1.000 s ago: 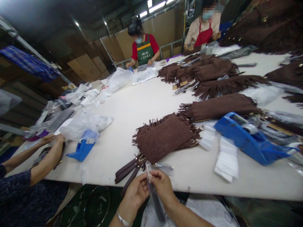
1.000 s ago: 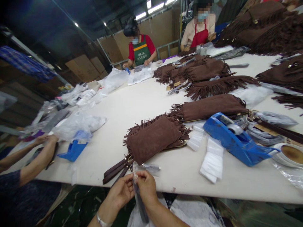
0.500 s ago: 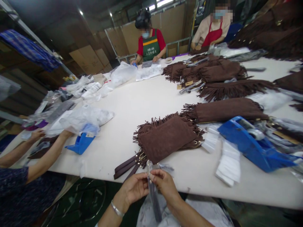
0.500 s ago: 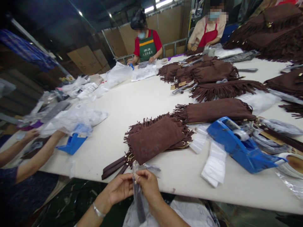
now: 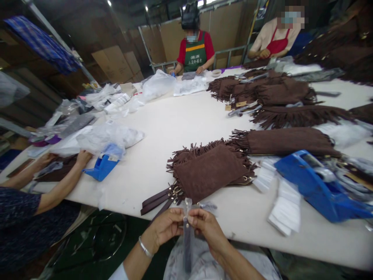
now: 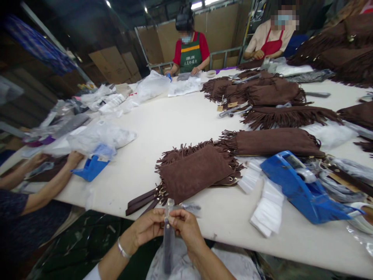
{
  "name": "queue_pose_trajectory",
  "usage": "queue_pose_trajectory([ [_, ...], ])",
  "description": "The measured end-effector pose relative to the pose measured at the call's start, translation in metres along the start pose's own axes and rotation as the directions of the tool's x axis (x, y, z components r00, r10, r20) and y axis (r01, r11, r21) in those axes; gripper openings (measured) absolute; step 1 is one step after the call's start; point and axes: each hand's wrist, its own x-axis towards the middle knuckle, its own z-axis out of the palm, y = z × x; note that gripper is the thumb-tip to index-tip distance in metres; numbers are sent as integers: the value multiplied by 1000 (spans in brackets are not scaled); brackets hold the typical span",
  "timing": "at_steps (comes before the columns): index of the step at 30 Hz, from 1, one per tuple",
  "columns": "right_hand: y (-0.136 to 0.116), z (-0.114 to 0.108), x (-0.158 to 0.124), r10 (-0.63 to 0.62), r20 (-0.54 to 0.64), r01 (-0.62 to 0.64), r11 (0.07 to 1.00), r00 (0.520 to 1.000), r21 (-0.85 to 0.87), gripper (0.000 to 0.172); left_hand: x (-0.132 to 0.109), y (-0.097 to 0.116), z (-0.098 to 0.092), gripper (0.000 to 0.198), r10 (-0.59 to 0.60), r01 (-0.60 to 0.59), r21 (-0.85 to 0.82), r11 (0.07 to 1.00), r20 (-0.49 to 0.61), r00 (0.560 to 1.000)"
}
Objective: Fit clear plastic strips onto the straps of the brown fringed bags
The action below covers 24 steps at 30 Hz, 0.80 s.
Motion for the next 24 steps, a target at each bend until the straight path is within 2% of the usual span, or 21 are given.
queue_pose_trajectory([
  [4,3,1,3,2,-4,-2,1000,1000,7,40,-3,-7,17,15,168,-167,23,986,-37,985],
  [7,5,4,5,6,8,-6,1000,1000,30,41,-4,-15,31,20,304,-308,-8,951,-141,942],
  [10,7,8,5,-1,7,0,998,1000,56,44,-4,-22,37,26,369,-388,-30,921,-246,896],
  [14,11,11,5,-5,-59,9,998,998,68,53,-9,-24,32,29,359,-373,-7,928,-257,897],
  [16,13,12,6,9,-82,-4,998,997,68,55,-15,-25,28,33,328,-343,7,939,-311,892],
  [20,19,11,7,26,-118,-20,999,993,48,52,-21,-27,23,38,344,-332,104,937,-428,836],
  [24,24,11,6,35,-108,-31,999,994,38,46,-21,-30,28,37,335,-279,188,942,-443,832],
])
